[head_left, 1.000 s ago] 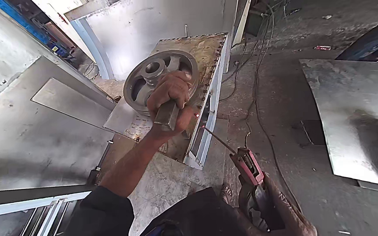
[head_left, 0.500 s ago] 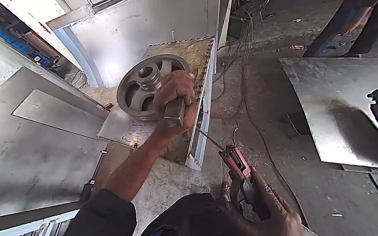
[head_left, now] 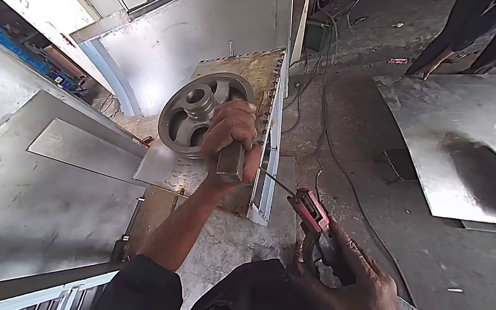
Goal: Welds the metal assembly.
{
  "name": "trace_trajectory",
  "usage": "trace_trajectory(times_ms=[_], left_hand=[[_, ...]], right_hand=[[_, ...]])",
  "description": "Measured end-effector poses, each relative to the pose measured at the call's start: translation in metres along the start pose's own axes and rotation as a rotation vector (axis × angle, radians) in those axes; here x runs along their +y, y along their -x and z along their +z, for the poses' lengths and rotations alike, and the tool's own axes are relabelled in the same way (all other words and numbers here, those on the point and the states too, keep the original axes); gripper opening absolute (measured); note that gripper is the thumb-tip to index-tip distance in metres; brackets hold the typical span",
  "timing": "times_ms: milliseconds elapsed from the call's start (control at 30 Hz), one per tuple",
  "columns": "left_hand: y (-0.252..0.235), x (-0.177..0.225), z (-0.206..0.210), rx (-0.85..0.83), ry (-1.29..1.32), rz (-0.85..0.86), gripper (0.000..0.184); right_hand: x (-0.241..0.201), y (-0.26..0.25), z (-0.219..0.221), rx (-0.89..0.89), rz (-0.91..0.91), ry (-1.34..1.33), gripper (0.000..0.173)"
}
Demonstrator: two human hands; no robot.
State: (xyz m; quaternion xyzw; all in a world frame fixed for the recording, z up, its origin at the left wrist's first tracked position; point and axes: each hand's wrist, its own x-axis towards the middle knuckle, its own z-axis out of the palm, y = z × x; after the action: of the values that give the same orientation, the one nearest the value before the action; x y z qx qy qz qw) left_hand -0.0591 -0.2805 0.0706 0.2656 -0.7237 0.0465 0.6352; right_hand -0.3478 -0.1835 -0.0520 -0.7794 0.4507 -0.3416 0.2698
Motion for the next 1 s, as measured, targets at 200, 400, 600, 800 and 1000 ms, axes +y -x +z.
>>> trace_trajectory(times_ms=[200,400,600,800,1000], left_hand=[[-0.0003,0.0014,0.0002,-0.007,0.002,-0.014,0.015],[0.0016,-0.0048,-0.0002,0.008,0.007,0.040,0.014],[-0.0026,-0.0023,0.0006,0.019,0.006,0.015,0.013],[-0.0015,-0.0014,0.0006,0.016,0.018,0.007,0.013],[-0.0021,0.0003,-0.0021,-0.009,-0.015,0.009,0.013]], right_hand=[[0.0002,-0.0018,0.0008,-0.005,0.002,0.003,0.100],[-0.0004,-0.0006,0.0021,-0.010,0.001,-0.013,0.099],[-0.0028,-0.0006,0.0020,-0.020,0.002,-0.006,0.099],[-0.0026,-0.0001,0.0007,-0.040,0.024,-0.025,0.099],[0.0025,0.0037,-0.0007,0.021,-0.022,-0.042,0.101]])
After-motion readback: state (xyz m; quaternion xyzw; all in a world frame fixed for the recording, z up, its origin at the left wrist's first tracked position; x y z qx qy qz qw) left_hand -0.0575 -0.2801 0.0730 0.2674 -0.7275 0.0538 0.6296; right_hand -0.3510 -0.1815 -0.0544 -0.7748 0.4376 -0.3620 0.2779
